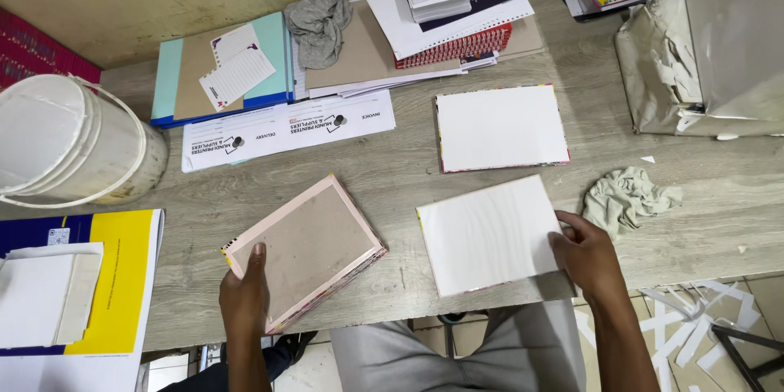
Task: The person assembles notebooks by inserting white paper sheets into the covers. They pick up a stack of covers, place a sheet of paper inside, and smooth it down. This process is repeated for multiple notebooks on a wooden table.
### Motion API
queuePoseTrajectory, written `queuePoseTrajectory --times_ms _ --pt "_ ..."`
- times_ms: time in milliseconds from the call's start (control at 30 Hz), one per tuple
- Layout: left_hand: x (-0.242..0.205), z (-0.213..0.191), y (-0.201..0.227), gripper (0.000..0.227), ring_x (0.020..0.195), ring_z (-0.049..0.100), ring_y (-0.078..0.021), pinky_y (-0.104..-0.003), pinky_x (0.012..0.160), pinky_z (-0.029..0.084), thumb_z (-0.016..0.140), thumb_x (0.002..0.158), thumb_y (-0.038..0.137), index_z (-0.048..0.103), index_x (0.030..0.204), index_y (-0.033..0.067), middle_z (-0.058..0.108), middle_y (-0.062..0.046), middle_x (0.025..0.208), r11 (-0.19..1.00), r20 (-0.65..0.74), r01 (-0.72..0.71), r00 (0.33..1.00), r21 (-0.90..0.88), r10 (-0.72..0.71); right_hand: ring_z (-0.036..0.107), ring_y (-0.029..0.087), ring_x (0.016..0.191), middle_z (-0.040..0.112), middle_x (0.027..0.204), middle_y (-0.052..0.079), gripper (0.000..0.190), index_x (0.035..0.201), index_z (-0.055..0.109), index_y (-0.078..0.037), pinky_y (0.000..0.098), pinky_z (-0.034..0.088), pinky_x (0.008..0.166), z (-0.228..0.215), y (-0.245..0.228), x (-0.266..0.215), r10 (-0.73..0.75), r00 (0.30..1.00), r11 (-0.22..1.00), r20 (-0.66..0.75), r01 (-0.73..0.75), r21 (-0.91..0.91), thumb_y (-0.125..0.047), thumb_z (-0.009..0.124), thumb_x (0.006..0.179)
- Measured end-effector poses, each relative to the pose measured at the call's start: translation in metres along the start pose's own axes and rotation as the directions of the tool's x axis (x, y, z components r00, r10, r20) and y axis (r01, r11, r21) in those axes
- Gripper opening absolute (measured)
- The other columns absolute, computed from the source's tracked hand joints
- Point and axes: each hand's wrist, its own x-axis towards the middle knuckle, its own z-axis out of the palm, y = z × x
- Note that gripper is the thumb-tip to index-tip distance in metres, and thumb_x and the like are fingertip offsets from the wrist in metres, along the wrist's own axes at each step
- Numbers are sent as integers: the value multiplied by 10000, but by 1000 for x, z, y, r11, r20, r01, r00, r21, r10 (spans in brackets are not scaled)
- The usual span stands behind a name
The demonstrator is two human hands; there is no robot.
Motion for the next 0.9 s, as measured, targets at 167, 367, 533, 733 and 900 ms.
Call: queuePoseTrajectory --times_ms 167,367,533,733,900 --pt "9 18 -51 494 1150 508 -353 -480 933 455 743 1060 279 611 1392 -62 463 -211 1236 783 -439 -593 663 185 606 693 325 1031 738 1179 165 273 1281 793 -72 465 533 914 -26 39 1 -524 826 788 -206 380 -484 -163 731 1031" --pt "-96 138 -46 341 919 731 -211 -349 803 610 735 979 311 737 1201 51 787 -112 1161 764 577 -58 619 -643 533 492 525 1082 546 1305 353 493 1513 683 -91 617 510 751 -55 52 85 -702 698 508 -139 355 -784 -227 651 1041" --pt "-105 234 -46 423 953 710 -276 -382 854 554 567 1077 350 657 1302 3 705 -148 1062 605 700 369 496 -706 514 677 547 1036 648 1175 289 475 1474 692 -94 614 569 865 -31 9 11 -611 792 579 3 449 -680 -243 706 1023" --pt "-111 232 -33 574 1002 735 -400 -452 915 570 491 1071 488 631 1308 -16 714 -244 1040 554 751 543 608 -630 258 671 330 1102 658 1306 64 538 1285 709 -274 481 605 732 53 107 -8 -695 604 301 390 737 -605 -238 779 753" --pt "-110 232 -28 623 908 722 -372 -444 813 566 462 1084 500 620 1359 -37 700 -233 975 573 738 513 620 -639 268 660 317 1010 682 1119 59 409 1257 801 -203 523 543 636 57 55 19 -674 736 478 69 505 -719 -136 666 876"
